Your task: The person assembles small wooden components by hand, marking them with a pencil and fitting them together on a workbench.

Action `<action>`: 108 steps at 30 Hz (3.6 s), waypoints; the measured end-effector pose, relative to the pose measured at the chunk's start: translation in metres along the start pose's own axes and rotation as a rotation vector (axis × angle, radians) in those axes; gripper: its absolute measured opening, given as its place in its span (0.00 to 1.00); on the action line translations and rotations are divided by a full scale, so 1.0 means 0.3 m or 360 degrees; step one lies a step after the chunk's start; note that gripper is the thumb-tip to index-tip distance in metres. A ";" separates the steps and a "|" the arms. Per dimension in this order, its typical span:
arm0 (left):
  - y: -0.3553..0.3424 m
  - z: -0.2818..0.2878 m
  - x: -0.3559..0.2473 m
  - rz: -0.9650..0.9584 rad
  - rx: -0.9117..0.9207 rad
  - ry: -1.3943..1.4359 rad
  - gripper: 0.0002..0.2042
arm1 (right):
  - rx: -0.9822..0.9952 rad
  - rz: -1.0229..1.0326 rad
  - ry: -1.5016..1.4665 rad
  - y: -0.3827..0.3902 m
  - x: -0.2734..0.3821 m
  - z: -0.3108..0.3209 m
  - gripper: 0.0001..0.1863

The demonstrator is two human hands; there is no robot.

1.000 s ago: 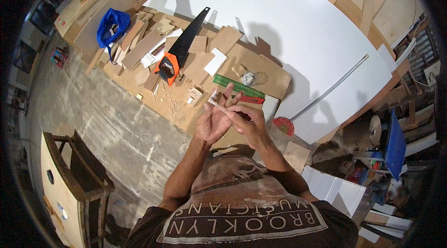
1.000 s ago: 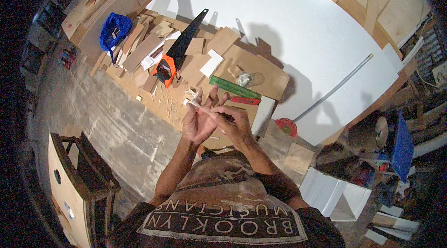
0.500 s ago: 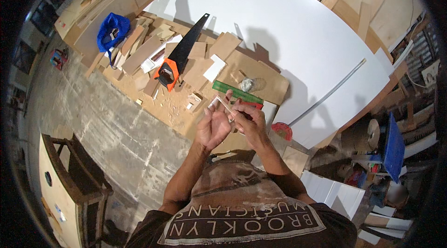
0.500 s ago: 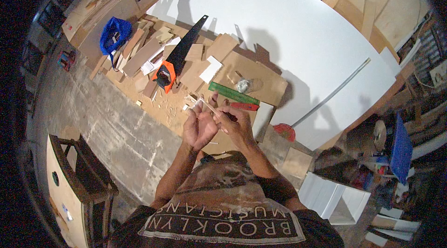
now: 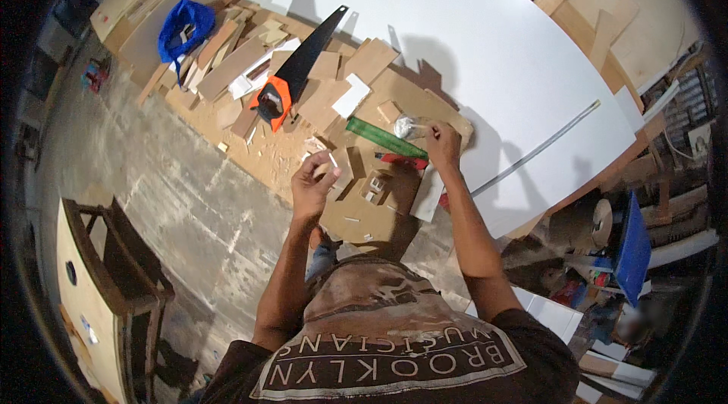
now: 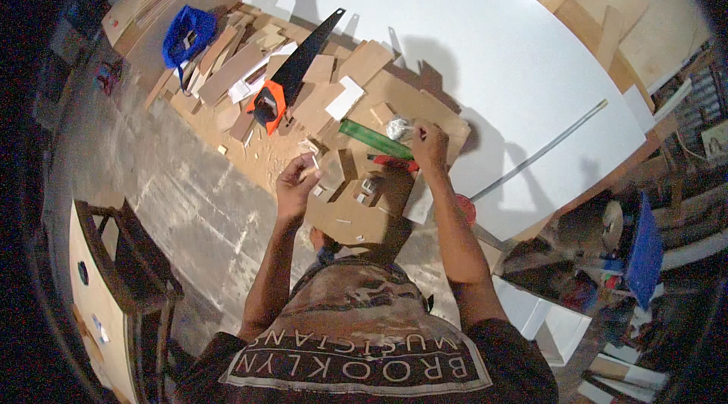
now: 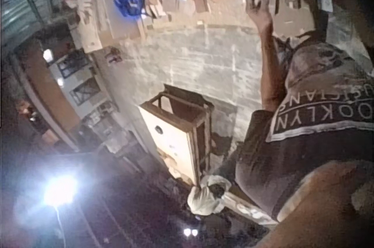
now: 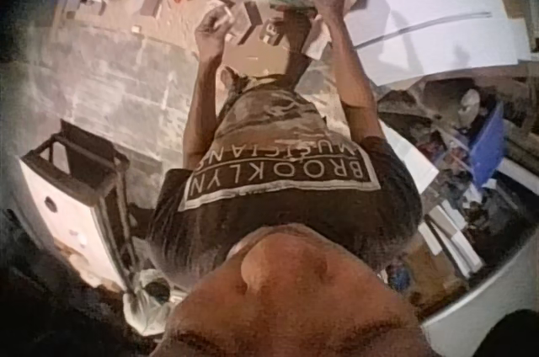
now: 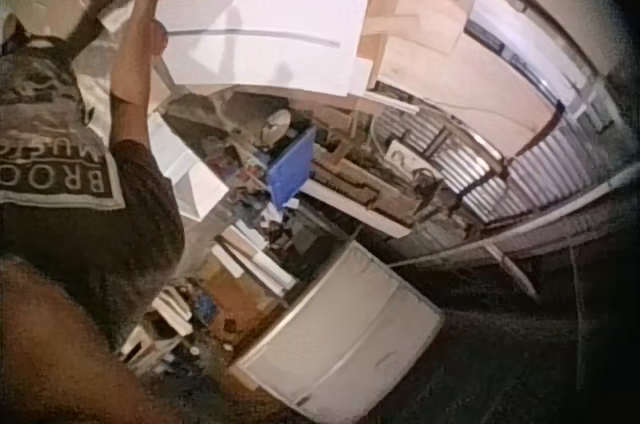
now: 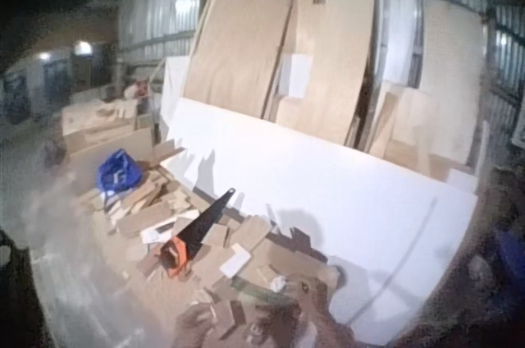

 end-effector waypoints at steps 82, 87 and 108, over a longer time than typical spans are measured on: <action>-0.047 0.382 0.261 -0.0541 0.0546 -0.1458 0.30 | 0.0472 -0.0133 -0.0010 0.493 0.408 -0.410 0.08; -0.097 0.342 0.247 -0.0678 0.0619 -0.1508 0.17 | 0.0553 -0.0311 -0.0193 0.570 0.398 -0.444 0.11; -0.148 0.337 0.260 -0.0637 0.1063 -0.1668 0.25 | 0.0510 -0.0025 0.0071 0.625 0.460 -0.462 0.12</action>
Point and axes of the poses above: each hand's wrist, its own y-axis away from the middle knuckle, its own z-axis out of the back of the hand, x = y × z, the point moved 5 cm from there along -y, towards the middle knuckle, and after that the axes turned 13 degrees about y, right-handed, at the moved point
